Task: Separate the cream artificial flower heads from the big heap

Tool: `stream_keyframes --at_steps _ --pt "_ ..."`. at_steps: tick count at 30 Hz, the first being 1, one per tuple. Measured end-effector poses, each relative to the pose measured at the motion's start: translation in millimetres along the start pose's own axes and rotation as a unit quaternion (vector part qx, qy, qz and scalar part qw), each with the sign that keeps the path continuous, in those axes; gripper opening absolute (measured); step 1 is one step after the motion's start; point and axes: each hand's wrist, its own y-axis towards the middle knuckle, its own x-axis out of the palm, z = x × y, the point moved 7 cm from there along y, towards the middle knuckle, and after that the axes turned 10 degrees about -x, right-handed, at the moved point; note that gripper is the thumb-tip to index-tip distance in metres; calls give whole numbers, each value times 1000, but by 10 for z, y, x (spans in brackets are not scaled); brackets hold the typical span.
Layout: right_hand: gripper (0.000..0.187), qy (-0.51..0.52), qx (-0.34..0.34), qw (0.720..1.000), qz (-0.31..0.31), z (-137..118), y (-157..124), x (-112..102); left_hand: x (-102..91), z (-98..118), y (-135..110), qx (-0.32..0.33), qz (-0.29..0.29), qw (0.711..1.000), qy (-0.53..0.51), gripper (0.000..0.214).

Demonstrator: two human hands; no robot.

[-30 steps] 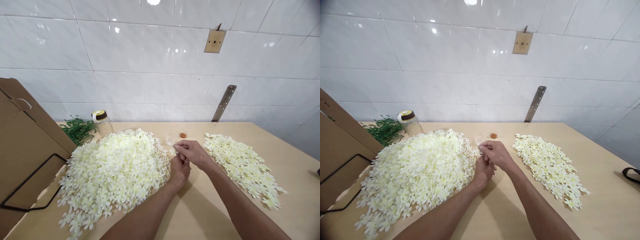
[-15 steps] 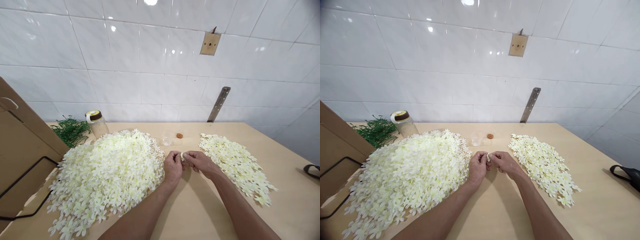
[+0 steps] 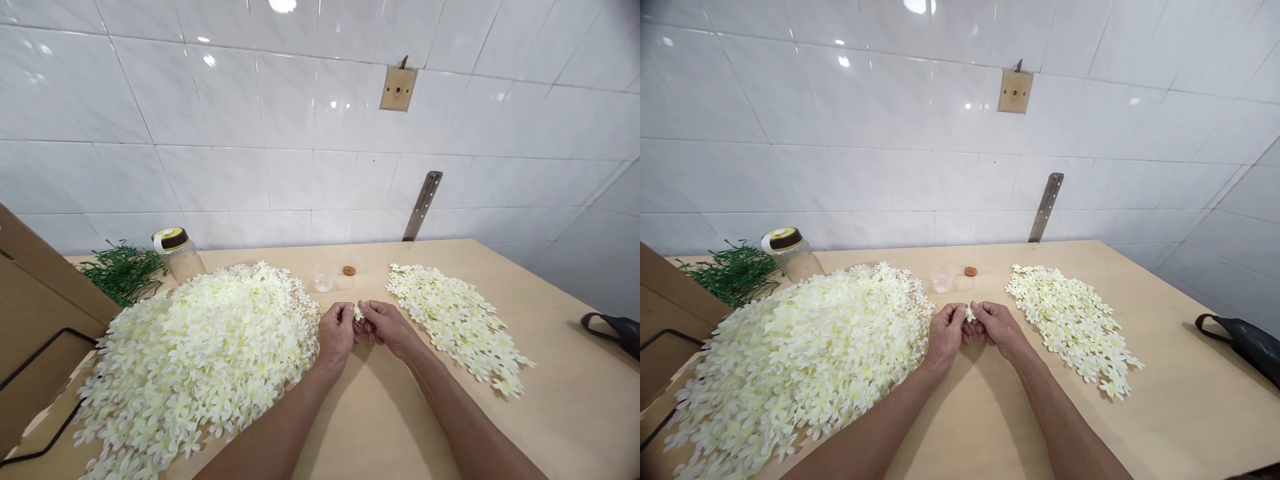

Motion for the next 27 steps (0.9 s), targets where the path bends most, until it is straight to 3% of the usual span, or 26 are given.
stream_keyframes --at_steps 17,22,27 --pt "44 -127 -76 979 138 -119 -10 -183 -5 -80 34 11 16 1000 -1 27" --pt "43 -99 -107 976 163 -150 10 -292 7 -57 10 7 17 1000 18 25" --pt "44 -68 -100 979 165 -224 -1 -263 7 -23 -32 4 32 998 46 20"
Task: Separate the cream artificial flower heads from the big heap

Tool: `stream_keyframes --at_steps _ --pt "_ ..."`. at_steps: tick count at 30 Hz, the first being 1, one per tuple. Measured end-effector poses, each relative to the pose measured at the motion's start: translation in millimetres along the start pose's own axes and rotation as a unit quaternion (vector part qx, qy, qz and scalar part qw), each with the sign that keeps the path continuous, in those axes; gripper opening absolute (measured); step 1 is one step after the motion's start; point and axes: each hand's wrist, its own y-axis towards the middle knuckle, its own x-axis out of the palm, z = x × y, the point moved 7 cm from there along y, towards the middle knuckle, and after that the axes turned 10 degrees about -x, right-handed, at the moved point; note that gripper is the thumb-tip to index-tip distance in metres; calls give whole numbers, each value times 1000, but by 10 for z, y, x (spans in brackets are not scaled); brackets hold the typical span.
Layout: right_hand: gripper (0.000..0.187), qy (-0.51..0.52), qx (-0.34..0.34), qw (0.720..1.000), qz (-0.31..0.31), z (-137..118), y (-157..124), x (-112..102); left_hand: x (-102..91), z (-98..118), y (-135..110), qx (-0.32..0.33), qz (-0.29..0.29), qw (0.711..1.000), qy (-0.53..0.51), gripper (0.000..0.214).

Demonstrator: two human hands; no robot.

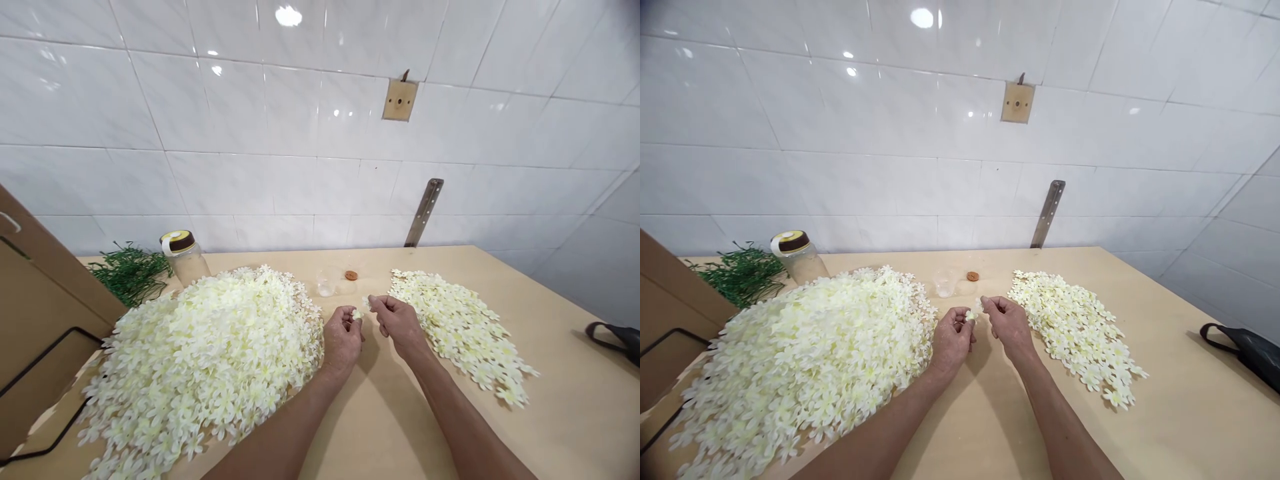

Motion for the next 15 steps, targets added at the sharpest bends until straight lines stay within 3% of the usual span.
stream_keyframes --at_steps 2,5,7,11,15 --pt "44 -6 -10 999 -33 -123 -19 92 6 20 -22 5 -5 1000 8 18" --pt "47 -6 -58 989 -134 -359 -60 316 28 48 -49 9 -27 1000 7 15" --pt "50 -21 -84 987 -138 -441 -60 347 32 51 -51 3 -36 999 -1 16" --pt "38 -87 -68 993 -44 -304 -8 137 18 20 -15 -21 -32 999 -37 23" --pt "40 -16 35 992 -117 -12 -41 136 29 3 29 -17 -44 997 -68 22"
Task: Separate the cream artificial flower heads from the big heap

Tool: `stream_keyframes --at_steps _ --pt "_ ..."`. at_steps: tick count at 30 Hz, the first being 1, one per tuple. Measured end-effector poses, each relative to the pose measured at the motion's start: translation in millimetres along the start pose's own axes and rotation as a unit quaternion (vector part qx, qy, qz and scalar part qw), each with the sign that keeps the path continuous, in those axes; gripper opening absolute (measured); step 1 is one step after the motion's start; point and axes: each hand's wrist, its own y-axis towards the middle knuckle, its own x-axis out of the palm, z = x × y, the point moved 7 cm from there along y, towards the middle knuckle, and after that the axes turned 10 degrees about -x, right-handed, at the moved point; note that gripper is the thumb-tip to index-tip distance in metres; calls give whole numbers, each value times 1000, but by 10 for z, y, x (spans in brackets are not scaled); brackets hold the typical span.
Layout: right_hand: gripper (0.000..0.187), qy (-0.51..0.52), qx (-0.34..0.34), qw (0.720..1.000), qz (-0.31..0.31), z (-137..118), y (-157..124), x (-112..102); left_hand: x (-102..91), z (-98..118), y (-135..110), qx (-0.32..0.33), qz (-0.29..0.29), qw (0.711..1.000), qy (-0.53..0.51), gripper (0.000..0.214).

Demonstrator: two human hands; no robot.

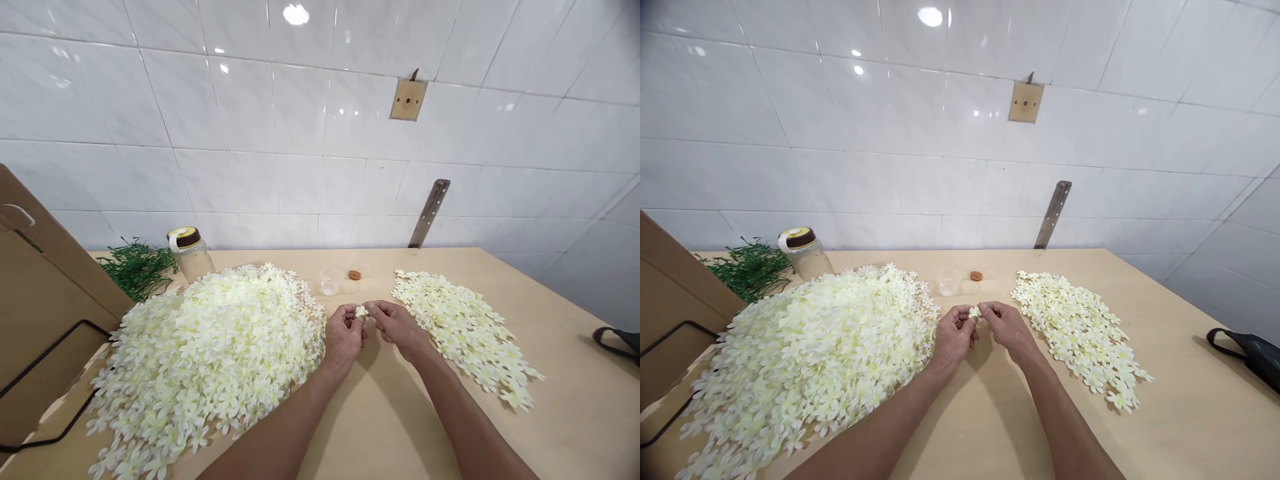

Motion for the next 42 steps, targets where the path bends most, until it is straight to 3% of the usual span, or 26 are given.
stream_keyframes --at_steps 4,10,15,19,28,34,42 --pt "42 80 42 994 -67 60 -35 100 -11 -18 34 11 2 1000 -1 22" --pt "44 108 55 991 -55 112 -21 89 -14 -14 32 -9 0 1000 -8 27" --pt "41 7 -68 998 6 -5 16 -26 -20 -14 31 -21 -7 999 -27 28" --pt "32 -119 -141 982 24 -68 14 -49 -23 -23 43 -13 -11 999 -29 26" --pt "26 -112 -165 979 49 -3 20 -39 -21 2 37 -12 -21 999 -47 24" --pt "23 -160 -216 962 47 -107 -5 -5 -45 -23 55 -27 -18 996 -85 29" --pt "31 -168 -230 958 42 -196 -41 45 -77 -11 64 -29 -1 994 -101 31"
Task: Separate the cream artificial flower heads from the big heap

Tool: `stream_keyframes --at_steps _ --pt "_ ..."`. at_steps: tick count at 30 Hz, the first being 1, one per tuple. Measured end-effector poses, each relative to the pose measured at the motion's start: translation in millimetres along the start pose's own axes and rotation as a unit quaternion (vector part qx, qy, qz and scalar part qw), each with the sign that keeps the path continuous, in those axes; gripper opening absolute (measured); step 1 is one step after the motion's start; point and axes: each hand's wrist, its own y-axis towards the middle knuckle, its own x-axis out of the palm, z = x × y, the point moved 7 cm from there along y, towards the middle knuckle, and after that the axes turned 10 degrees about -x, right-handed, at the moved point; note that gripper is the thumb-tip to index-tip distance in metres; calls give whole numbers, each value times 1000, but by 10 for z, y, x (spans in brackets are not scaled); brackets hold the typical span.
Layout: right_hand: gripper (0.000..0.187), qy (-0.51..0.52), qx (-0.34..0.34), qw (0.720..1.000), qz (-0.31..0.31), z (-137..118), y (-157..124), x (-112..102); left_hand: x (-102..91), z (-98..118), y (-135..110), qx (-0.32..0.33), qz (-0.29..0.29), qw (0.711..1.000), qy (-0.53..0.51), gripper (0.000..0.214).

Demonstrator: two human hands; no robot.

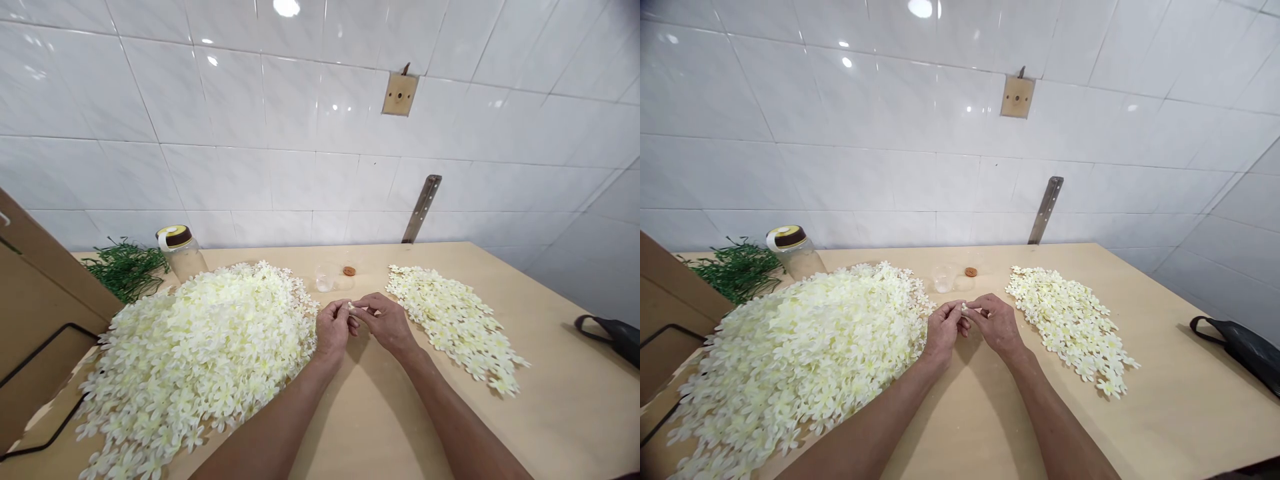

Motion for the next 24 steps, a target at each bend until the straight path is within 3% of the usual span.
stream_keyframes --at_steps 13,24 --pt "28 -43 -8 999 16 -40 -15 -16 1 28 -26 -24 -4 999 -22 29" --pt "41 14 140 990 6 123 -49 -14 11 -32 4 3 4 1000 21 32"
